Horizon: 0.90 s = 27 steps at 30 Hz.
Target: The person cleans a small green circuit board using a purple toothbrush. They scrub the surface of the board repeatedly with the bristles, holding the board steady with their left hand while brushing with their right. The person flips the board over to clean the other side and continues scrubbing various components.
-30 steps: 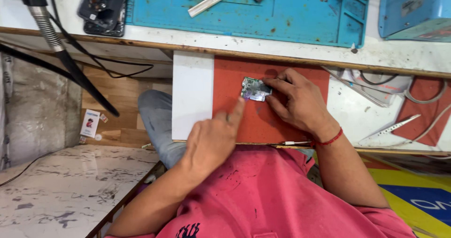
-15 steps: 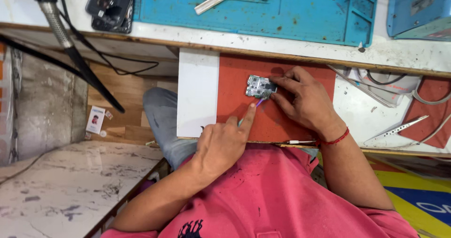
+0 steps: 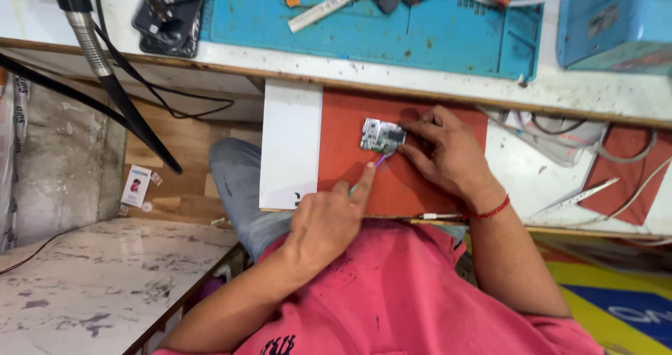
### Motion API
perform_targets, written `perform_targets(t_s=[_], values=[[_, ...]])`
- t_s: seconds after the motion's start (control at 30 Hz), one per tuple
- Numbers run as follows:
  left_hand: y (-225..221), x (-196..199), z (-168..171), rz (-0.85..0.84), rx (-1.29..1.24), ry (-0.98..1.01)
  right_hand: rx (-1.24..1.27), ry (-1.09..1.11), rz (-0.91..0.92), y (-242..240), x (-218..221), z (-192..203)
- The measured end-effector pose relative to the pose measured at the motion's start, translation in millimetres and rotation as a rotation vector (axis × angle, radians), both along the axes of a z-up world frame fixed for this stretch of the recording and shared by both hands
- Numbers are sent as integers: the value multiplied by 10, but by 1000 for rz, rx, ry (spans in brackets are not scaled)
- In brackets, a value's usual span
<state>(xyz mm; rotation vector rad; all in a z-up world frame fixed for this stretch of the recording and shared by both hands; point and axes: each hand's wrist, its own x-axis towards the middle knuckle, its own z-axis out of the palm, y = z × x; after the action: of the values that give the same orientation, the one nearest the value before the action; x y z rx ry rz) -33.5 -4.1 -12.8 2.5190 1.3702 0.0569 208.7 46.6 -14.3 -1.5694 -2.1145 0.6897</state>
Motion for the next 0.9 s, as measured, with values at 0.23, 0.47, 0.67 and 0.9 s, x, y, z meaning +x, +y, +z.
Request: perform_targets(t_s=[0.23, 0.47, 0.67, 0.9], values=[[-64, 69, -65, 12, -33, -42, 64, 28, 83, -61, 32, 4], [-16, 14, -3, 76, -65, -65, 56, 26, 47, -79, -4, 27], [3, -13, -46, 104, -53, -19, 30, -2, 30, -60, -49, 5], [33, 80, -14, 150, -43, -87, 45, 7, 51, -57, 7, 2]])
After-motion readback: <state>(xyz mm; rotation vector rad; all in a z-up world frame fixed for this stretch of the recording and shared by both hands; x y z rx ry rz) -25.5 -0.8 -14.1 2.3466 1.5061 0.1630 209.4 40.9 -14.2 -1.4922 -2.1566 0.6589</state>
